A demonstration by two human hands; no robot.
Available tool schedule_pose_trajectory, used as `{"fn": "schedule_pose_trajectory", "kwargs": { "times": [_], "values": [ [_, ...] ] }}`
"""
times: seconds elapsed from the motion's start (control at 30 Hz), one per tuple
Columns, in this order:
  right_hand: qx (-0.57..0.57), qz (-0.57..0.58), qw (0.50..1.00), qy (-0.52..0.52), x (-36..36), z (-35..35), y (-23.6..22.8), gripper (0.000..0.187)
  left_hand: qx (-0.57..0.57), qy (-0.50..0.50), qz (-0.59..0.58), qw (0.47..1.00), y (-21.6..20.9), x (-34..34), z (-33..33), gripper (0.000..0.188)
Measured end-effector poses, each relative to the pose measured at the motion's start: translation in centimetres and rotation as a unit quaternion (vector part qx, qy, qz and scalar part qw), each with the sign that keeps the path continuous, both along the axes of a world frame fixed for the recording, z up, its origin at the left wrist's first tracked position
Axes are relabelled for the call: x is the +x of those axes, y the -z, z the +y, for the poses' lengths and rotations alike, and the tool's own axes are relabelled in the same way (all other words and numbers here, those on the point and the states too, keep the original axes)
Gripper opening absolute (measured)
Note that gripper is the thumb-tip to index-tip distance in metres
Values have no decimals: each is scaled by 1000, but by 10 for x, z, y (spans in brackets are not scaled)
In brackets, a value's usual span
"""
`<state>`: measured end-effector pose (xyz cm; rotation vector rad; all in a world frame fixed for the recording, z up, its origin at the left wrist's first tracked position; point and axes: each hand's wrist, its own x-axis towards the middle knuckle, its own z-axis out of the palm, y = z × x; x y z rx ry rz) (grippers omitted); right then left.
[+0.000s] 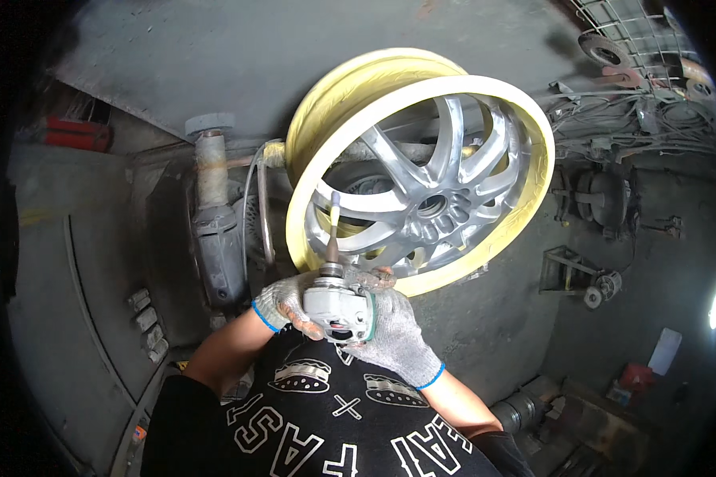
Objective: The person uses a die grinder to sand the inner spokes of a silver car wheel mounted on a rack, then handles several pieces of purple abrasive material and cuts one using scissors.
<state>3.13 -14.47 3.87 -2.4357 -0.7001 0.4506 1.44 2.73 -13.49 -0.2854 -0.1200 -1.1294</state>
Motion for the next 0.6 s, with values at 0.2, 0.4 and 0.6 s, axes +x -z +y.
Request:
{"fn": "schedule_pose_trajectory", "kwargs": {
  "times": [0.2, 0.4, 0.6],
  "values": [
    [-22, 9, 999, 24, -7, -6, 2, 92, 220, -146, -195, 944, -65, 21, 21, 98],
    [-12, -35, 999, -6, -7, 4, 3, 90, 120, -71, -99, 985, -46, 14, 25, 99],
    [-36, 29, 999, -5, -7, -6, 10, 94, 171, -203, -139, 954, -57, 9, 17, 81]
  ]
}}
